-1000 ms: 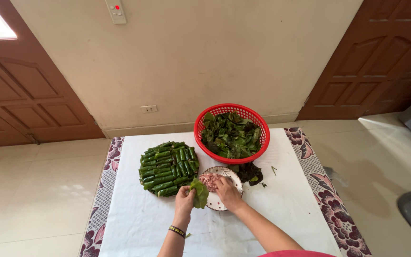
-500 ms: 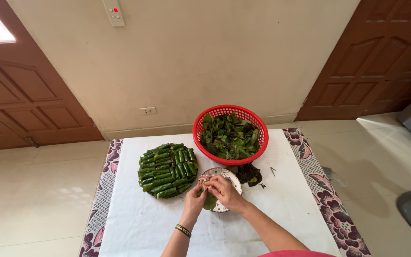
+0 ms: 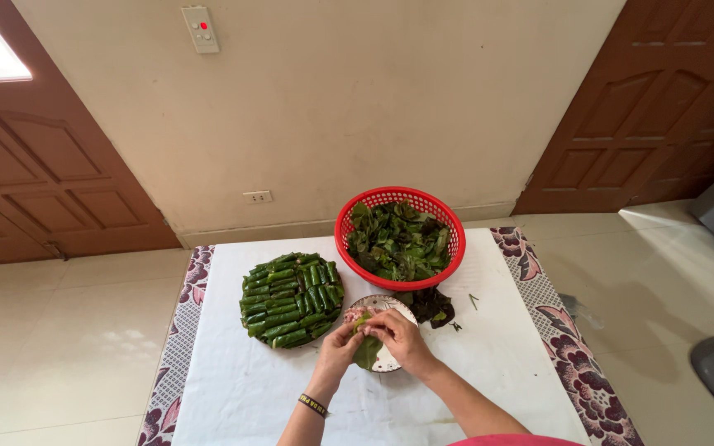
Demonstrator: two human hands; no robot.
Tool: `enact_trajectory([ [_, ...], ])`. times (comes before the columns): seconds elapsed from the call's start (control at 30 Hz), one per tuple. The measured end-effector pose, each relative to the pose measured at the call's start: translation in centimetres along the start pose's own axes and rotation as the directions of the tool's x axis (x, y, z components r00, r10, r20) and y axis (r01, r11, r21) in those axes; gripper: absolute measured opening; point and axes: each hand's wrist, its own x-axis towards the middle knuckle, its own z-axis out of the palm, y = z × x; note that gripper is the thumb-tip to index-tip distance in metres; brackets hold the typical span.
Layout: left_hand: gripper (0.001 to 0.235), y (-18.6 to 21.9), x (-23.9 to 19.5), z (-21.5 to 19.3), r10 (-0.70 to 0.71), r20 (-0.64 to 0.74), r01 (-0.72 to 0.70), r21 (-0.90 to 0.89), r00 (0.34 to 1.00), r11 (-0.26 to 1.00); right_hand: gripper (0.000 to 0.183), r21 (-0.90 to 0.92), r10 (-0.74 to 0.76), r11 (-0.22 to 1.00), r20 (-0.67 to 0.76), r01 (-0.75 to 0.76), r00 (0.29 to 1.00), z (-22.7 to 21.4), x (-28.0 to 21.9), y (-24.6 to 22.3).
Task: The person wraps minced meat filling in green leaves and places the completed rolls onto a plate.
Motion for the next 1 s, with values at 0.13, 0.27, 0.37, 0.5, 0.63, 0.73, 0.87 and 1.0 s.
enact_trajectory([
  [0.13,0.032,-0.1,-0.2,0.5,0.026,0.023,-0.026,0.022,0.999,0.999,0.017,-0.096,-0.06,0.994,-0.075,0.052,0.995,0.7,-0.3,0.7],
  [0.27,0.036,0.9,-0.8,0.2,-0.088,0.01,0.089,-0.09,0.996,0.992,0.029,-0.04,-0.096,0.995,-0.082,0.093,0.992,0.8,-0.6,-0.5],
  [0.37,0.035,1.6,-1.2,-0.1,-0.152,0.03,0.155,-0.155,0.988,0.976,0.04,-0.307,-0.295,0.917,-0.094,0.254,0.951,0.9,-1.0,-0.7],
  [0.5,0.032,1.3,-0.8,0.4,0.044,0.034,-0.042,-0.071,0.998,0.997,0.033,-0.367,-0.256,0.905,-0.066,0.215,0.964,1.0,-0.8,-0.1],
  [0.63,0.029,1.8,-1.1,0.2,0.023,0.0,-0.023,-0.082,1.0,0.996,0.041,-0.191,-0.202,0.963,-0.047,0.19,0.978,0.6,-1.0,-0.1],
  [0.73,0.028,1.9,-1.3,0.1,-0.002,0.001,0.003,-0.108,1.0,0.994,0.027,-0.048,-0.226,0.974,-0.099,0.222,0.969,0.7,-1.0,0.7],
  [0.87,0.03,2.0,-1.3,0.2,0.068,0.071,-0.058,-0.132,0.995,0.99,0.02,-0.013,-0.202,0.979,-0.136,0.202,0.97,0.7,-0.9,1.4],
  [1.0,0.03,2.8,-1.5,0.0,0.003,0.078,0.007,-0.134,0.997,0.991,0.033,0.366,0.142,0.926,-0.102,-0.095,0.985,0.8,-0.6,1.7],
])
